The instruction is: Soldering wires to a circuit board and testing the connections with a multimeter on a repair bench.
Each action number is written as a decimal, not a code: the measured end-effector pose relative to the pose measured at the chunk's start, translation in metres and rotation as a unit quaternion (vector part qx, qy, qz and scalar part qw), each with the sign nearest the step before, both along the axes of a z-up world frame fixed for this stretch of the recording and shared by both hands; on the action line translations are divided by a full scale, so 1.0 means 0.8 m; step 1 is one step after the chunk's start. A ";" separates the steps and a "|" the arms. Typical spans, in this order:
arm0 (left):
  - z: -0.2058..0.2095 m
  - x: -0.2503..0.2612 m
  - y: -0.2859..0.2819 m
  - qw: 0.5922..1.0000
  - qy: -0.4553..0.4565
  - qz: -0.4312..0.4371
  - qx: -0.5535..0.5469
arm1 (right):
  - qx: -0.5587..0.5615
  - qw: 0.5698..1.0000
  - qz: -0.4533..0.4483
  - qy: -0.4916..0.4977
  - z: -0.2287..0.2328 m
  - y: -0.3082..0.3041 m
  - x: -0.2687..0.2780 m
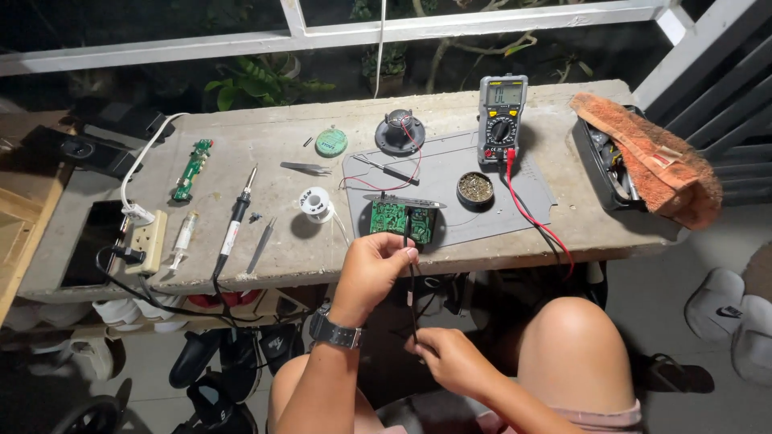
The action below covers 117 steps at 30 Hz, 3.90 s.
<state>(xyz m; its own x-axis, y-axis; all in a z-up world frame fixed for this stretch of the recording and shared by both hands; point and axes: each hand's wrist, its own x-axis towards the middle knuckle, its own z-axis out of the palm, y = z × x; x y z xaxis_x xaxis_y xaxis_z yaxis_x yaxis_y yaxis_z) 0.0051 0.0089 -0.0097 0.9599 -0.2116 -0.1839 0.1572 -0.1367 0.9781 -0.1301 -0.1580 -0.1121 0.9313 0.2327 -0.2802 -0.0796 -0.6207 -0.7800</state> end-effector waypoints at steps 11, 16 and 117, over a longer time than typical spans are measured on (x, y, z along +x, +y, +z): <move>0.011 -0.010 0.001 0.992 -0.047 0.052 0.108 | -0.055 0.985 -0.127 -0.100 0.036 -0.024 -0.087; 0.064 -0.089 0.012 0.891 -0.324 0.137 0.287 | -0.206 0.918 -0.112 -0.319 0.047 -0.038 -0.095; -0.031 -0.308 -0.041 0.973 -0.190 0.116 0.065 | -0.082 0.928 0.186 -0.313 0.201 -0.094 -0.069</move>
<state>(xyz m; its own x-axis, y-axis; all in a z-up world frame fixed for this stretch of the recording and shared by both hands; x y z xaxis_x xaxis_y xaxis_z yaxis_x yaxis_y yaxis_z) -0.2410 -0.0238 -0.0346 0.9830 0.0196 0.1827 -0.1710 -0.2667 0.9485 -0.1853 -0.2332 0.0483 0.7876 0.5720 0.2292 0.6006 -0.6294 -0.4931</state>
